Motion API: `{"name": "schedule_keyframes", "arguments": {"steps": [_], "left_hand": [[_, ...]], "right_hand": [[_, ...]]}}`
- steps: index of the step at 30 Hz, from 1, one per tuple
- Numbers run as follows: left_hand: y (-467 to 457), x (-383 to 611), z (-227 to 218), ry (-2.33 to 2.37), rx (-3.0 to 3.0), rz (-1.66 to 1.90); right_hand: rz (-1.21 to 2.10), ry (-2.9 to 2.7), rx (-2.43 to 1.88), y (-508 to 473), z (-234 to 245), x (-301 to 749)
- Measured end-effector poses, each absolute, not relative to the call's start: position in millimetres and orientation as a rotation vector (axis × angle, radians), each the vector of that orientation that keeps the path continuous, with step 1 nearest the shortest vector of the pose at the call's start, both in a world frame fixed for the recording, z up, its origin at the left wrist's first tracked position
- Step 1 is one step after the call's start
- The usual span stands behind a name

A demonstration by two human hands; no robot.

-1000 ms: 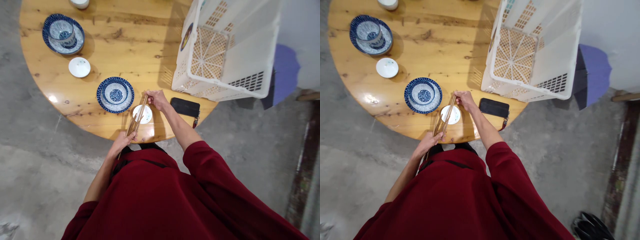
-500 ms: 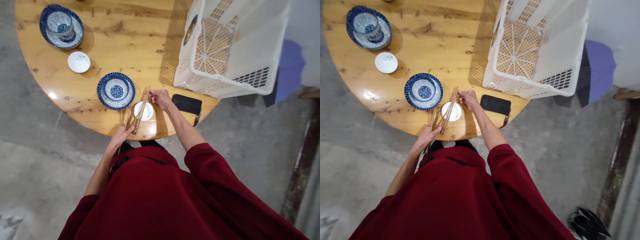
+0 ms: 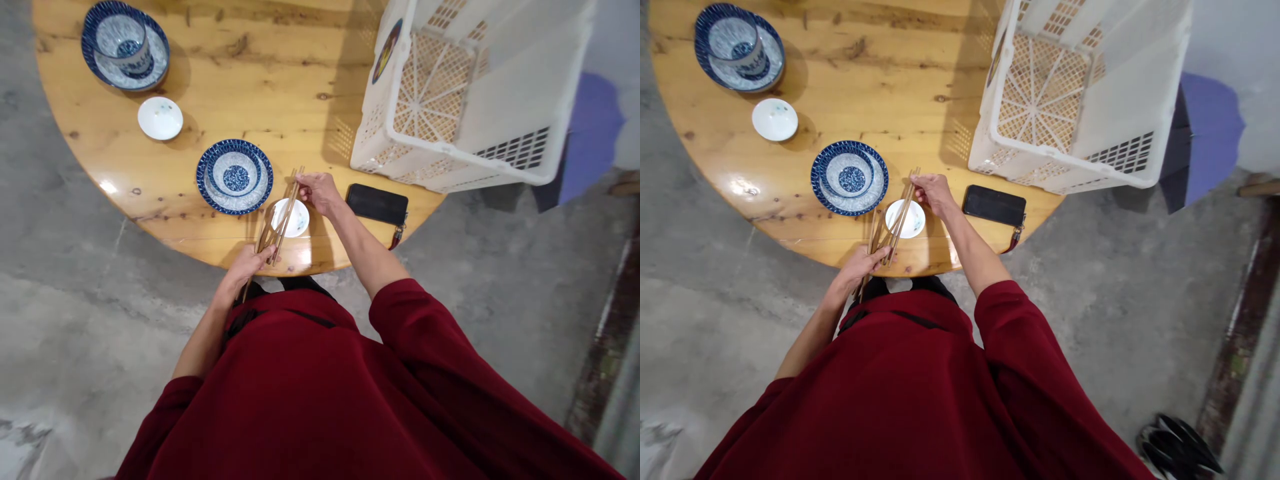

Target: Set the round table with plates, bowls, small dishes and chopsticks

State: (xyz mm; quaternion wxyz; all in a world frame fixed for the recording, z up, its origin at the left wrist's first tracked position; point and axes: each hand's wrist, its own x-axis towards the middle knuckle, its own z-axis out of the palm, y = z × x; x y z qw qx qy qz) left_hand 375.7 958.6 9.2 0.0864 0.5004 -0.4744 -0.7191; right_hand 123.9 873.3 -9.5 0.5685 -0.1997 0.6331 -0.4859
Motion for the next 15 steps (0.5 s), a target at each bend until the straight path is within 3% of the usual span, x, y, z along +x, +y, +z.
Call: {"name": "schedule_keyframes", "arguments": {"steps": [15], "left_hand": [[952.1, 366.4, 8.4, -1.325, 1.428, -2.215]], "right_hand": [[-1.138, 1.522, -0.438, 868.9, -10.3, 123.0]]}}
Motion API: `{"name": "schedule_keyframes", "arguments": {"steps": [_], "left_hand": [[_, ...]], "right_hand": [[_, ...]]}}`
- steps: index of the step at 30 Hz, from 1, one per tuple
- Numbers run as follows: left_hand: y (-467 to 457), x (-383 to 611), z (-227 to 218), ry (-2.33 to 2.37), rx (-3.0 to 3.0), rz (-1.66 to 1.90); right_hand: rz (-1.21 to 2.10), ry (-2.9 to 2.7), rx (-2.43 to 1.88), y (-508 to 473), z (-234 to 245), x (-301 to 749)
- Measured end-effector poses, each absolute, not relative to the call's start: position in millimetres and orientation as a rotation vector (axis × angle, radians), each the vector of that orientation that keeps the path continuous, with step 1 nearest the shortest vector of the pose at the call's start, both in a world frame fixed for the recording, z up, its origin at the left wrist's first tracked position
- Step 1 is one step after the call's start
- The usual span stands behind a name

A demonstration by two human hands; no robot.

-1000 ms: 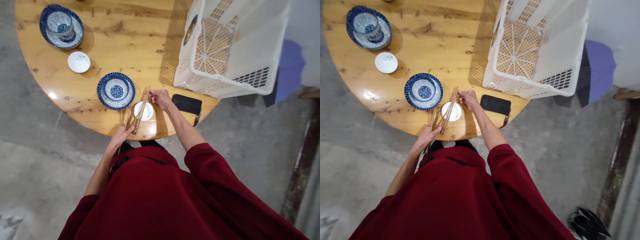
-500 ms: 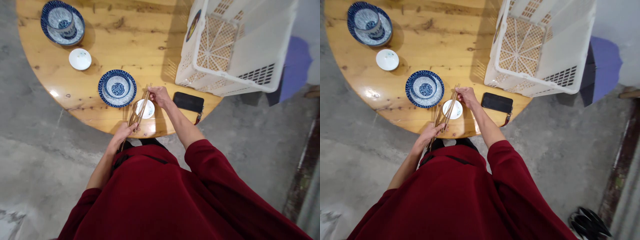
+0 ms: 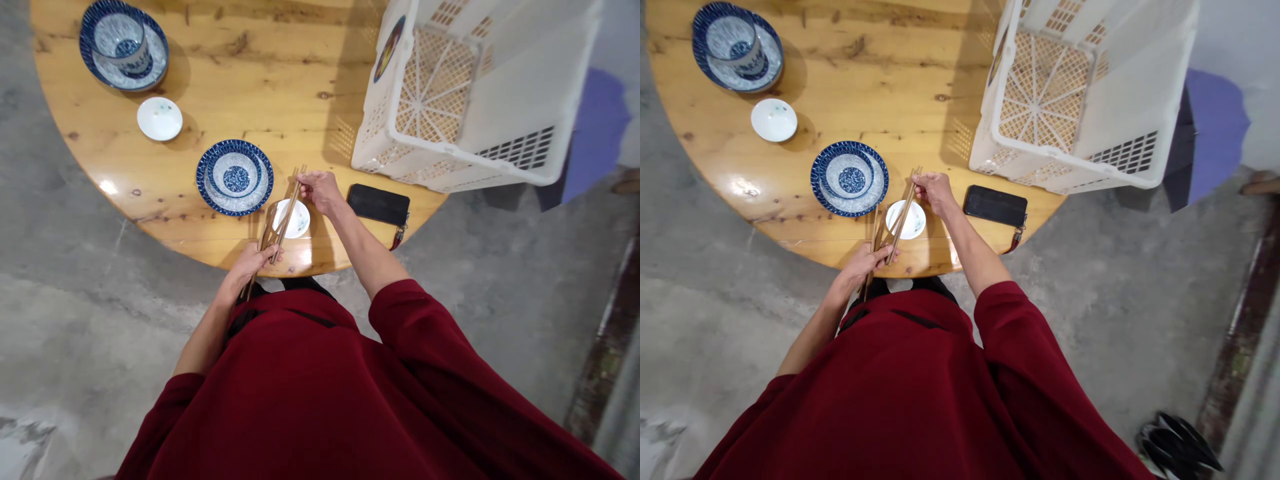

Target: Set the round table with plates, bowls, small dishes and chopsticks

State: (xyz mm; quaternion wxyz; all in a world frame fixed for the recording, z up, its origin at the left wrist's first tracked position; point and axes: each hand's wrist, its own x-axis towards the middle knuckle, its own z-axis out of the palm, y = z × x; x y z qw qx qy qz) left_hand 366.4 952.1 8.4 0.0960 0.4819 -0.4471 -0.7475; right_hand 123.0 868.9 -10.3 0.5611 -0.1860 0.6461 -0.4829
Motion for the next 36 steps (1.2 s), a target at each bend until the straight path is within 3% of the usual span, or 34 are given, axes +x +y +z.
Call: {"name": "schedule_keyframes", "arguments": {"steps": [17, 25, 36], "left_hand": [[946.5, 389.5, 13.4, -1.401, 1.592, -2.004], [948.5, 409.6, 20.9, -1.417, 1.630, -1.870], [946.9, 439.8, 22.4, -1.467, 1.662, -1.794]], "right_hand": [[-1.192, 1.783, -0.526, 920.1, 5.7, 108.3], [-1.061, 1.746, -0.517, 982.3, 16.1, 149.8], [-1.113, 1.731, -0.368, 989.2, 6.5, 180.4]]}}
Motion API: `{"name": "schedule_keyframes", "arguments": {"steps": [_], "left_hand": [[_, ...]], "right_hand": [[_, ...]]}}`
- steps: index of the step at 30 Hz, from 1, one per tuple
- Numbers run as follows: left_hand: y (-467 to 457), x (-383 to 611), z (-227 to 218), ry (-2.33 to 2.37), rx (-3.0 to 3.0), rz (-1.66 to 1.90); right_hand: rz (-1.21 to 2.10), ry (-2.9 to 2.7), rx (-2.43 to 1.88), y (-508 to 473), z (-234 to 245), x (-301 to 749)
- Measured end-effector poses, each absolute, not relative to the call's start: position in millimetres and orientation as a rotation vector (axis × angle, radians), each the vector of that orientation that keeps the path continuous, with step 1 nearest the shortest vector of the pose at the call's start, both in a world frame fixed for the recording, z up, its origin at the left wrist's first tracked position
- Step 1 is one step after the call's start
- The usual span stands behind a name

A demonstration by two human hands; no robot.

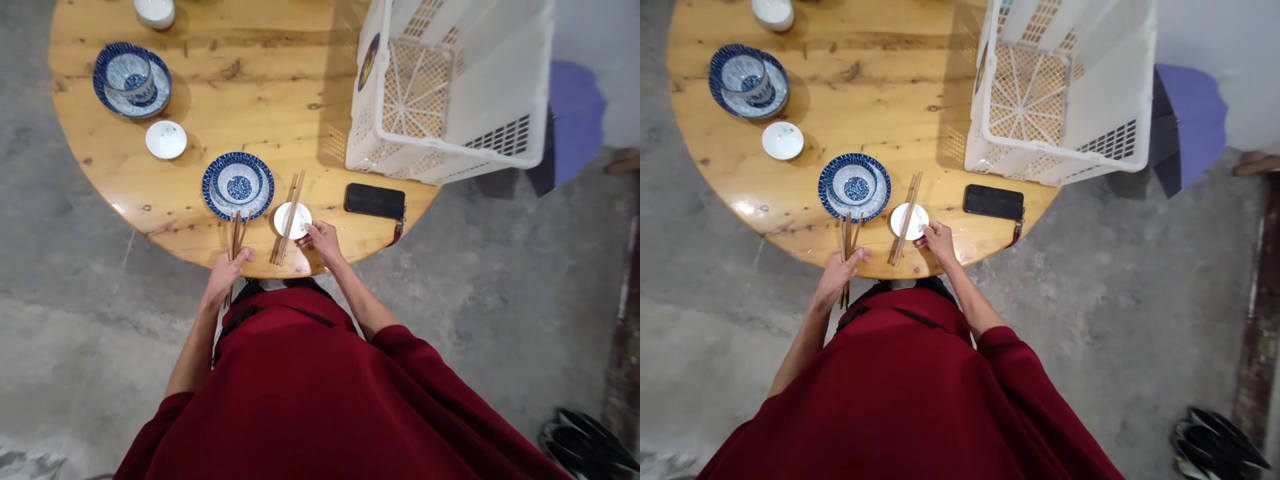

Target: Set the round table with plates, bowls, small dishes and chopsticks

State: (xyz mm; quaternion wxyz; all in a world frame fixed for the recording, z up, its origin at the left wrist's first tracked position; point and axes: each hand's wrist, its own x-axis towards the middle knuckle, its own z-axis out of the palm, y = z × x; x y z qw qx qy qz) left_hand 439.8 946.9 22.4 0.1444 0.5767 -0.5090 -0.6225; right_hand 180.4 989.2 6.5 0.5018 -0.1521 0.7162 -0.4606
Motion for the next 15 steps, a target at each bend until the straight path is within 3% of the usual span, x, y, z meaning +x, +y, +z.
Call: {"name": "schedule_keyframes", "arguments": {"steps": [15], "left_hand": [[930.5, 453.4, 25.1, -1.593, 1.584, -1.815]], "right_hand": [[-1.195, 1.749, -0.387, 989.5, -3.5, 186.4]]}}
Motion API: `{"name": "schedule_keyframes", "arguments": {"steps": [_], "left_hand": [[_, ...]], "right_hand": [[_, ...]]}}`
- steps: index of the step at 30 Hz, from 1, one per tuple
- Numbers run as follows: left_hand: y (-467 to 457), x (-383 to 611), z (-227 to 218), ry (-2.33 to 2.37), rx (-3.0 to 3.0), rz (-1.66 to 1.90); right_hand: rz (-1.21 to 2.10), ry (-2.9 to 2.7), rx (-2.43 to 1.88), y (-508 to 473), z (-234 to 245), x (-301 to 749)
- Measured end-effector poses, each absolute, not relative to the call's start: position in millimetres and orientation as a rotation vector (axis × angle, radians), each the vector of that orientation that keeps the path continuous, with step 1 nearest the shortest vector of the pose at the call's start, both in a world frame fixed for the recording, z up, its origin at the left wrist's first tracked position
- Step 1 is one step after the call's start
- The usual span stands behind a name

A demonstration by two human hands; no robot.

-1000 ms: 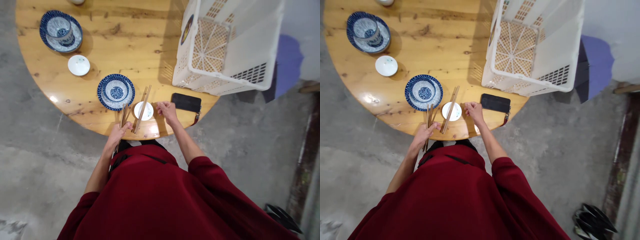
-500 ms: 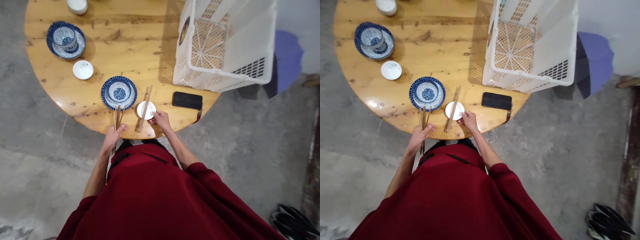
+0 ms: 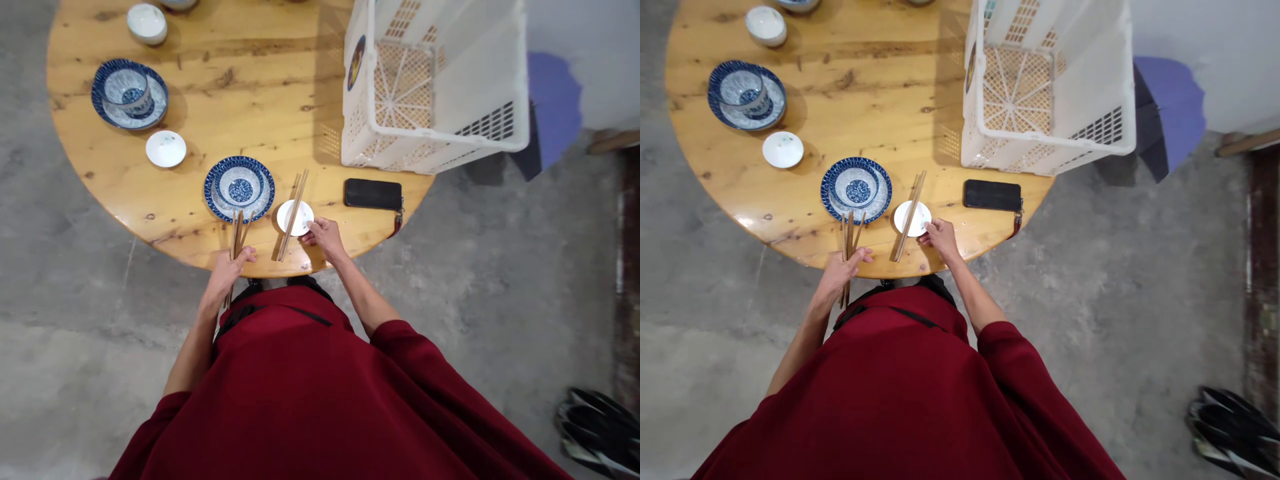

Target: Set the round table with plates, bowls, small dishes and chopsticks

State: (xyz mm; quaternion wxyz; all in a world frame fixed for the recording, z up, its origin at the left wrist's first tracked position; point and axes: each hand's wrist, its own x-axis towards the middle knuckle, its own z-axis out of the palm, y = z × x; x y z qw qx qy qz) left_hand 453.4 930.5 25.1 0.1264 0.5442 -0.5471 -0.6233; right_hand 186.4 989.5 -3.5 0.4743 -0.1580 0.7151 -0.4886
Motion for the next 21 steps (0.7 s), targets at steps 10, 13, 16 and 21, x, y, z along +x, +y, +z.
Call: {"name": "schedule_keyframes", "arguments": {"steps": [10, 13, 16, 21], "left_hand": [[920.2, 461.4, 23.8, -1.703, 1.446, -1.909], [919.9, 462.1, 25.9, -1.754, 1.425, -1.937], [921.2, 460.2, 31.3, -1.811, 1.425, -1.945], [933.4, 455.0, 44.5, -1.894, 1.372, -1.862]], "right_hand": [[-1.354, 1.952, -0.220, 1041.2, 6.5, 206.1], [-1.373, 1.957, -0.178, 1063.5, 11.4, 235.6], [-1.328, 1.896, -0.181, 1076.2, 17.5, 268.7], [-1.172, 1.727, -0.409, 1081.9, 28.5, 300.9]]}}
